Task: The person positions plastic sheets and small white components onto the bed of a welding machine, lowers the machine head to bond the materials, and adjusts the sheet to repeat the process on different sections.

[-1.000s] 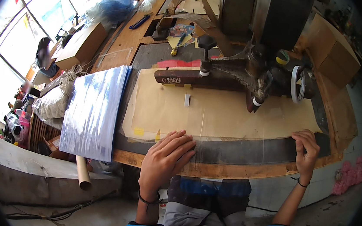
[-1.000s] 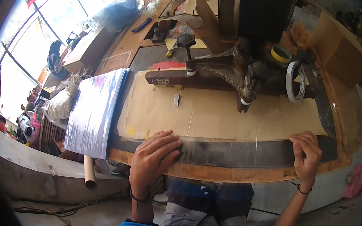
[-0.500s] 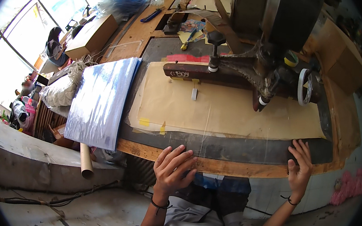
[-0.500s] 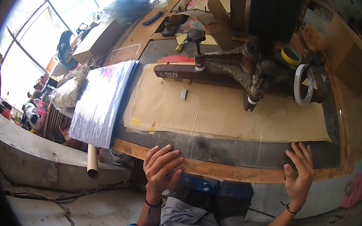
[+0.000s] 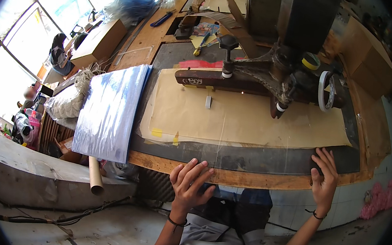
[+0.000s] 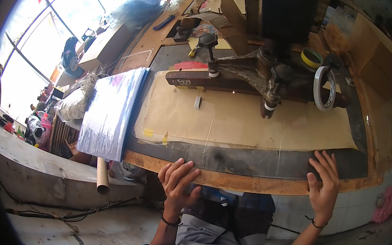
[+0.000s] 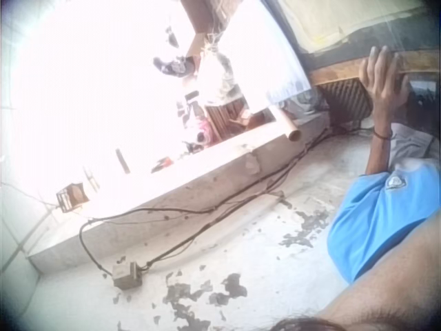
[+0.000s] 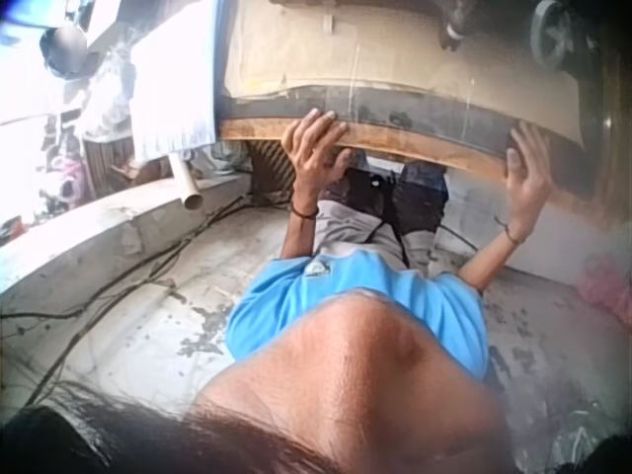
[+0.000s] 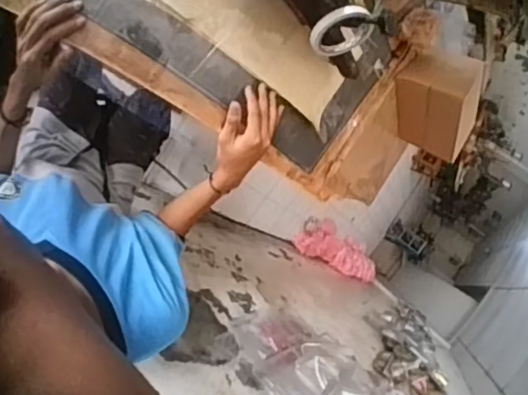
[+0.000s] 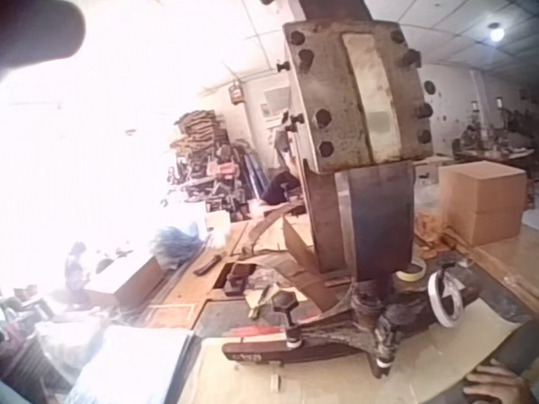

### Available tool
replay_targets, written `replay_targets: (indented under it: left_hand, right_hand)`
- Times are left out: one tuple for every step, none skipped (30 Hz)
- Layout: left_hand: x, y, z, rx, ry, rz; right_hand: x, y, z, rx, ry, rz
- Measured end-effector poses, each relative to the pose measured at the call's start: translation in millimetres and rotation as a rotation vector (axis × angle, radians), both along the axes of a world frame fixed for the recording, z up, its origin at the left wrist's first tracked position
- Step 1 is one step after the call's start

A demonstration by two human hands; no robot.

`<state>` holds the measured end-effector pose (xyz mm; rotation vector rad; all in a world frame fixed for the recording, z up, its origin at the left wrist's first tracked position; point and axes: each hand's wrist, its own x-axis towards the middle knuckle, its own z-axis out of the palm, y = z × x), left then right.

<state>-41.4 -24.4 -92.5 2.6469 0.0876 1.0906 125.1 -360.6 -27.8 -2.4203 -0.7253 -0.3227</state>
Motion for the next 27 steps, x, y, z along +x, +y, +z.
replay_targets:
  left_hand:
    - [0.1,-0.2,0.0,0.001,0.000,0.002]
    - [0.2,-0.3,-0.2,0.001,0.000,0.003]
    - [0.9,0.1,-0.4,0.001,-0.005,0.005]
    - [1.3,0.4,-0.9,0.001,-0.010,0.006]
    - [1.5,0.6,-1.2,0.001,-0.015,0.007]
    - [1.7,0.6,-1.3,-0.001,-0.010,0.012]
    - [1.3,0.3,-1.4,-0.003,-0.006,0.017]
    - [1.2,0.1,-1.4,-0.004,-0.001,0.021]
    - [1.1,0.0,-1.6,-0.005,-0.003,0.023]
    - [1.2,0.0,-1.6,-0.005,-0.005,0.024]
    - [1.4,0.3,-1.4,-0.006,-0.007,0.025]
    - [1.1,0.2,-1.6,-0.004,-0.003,0.025]
    - [0.7,0.6,-1.5,-0.002,0.002,0.025]
    - [0.6,1.0,-0.9,0.000,0.006,0.025]
    - [0.8,0.9,0.0,-0.008,0.008,0.023]
    - [0.9,0.6,1.3,-0.015,0.010,0.021]
    - [0.9,0.4,2.9,-0.023,0.012,0.019]
    - [1.4,-0.4,5.0,-0.038,0.008,0.016]
    - [1.9,-1.2,7.5,-0.054,0.003,0.013]
    - [2.3,-2.0,11.0,-0.069,-0.001,0.010]
    - [3.0,-2.3,16.8,-0.092,0.018,0.000]
    - [3.6,-2.1,25.8,-0.113,0.041,-0.010]
    - [5.0,-1.4,35.9,-0.134,0.065,-0.021]
    - [7.9,0.1,48.2,-0.124,0.114,-0.037]
    - [12.9,2.3,62.8,-0.116,0.166,-0.055]
    - [19.6,6.1,75.7,-0.108,0.218,-0.072]
    - [28.0,11.2,86.1,-0.118,0.256,-0.140]
  right_hand:
    - [-0.1,0.0,0.3,0.002,-0.002,0.001]
    - [-0.1,0.3,0.6,0.004,-0.001,0.002]
    - [0.5,1.1,0.9,0.009,-0.002,0.003]
    - [0.6,1.5,1.0,0.013,-0.003,0.004]
    - [0.4,1.0,0.7,0.011,-0.006,0.003]
    - [0.7,0.7,0.0,0.010,-0.009,0.002]
    - [1.0,0.5,-0.4,0.009,-0.013,0.001]
    - [1.3,0.6,-0.7,0.009,-0.018,-0.002]
    - [1.4,0.6,-1.3,0.009,-0.022,-0.005]
    - [1.7,0.9,-1.8,0.010,-0.027,-0.007]
    - [2.1,1.3,-2.2,0.012,-0.028,-0.003]
    - [2.1,1.0,-1.9,0.009,-0.029,0.000]
    - [2.1,0.9,-1.7,0.007,-0.030,0.004]
    - [2.2,1.0,-1.6,0.008,-0.031,0.005]
    - [2.0,0.9,-1.3,0.009,-0.033,0.006]
    - [1.7,1.0,-1.1,0.010,-0.035,0.007]
    - [1.3,1.3,-1.1,0.011,-0.036,0.005]
    - [1.2,1.2,-0.6,0.012,-0.038,0.002]
    - [0.9,1.1,0.1,0.013,-0.040,-0.001]
    - [0.2,1.0,1.0,0.008,-0.046,-0.003]
    - [0.4,1.8,1.7,0.005,-0.050,-0.002]
    - [0.0,2.4,1.5,0.003,-0.050,-0.002]
    - [0.4,3.0,1.1,0.014,-0.051,-0.007]
    - [0.9,3.8,0.6,0.023,-0.051,-0.011]
    - [0.1,3.8,0.0,0.030,-0.047,-0.016]
    - [-0.2,4.0,-1.2,0.036,-0.043,-0.017]
    - [0.5,4.0,-1.8,0.042,-0.042,-0.015]
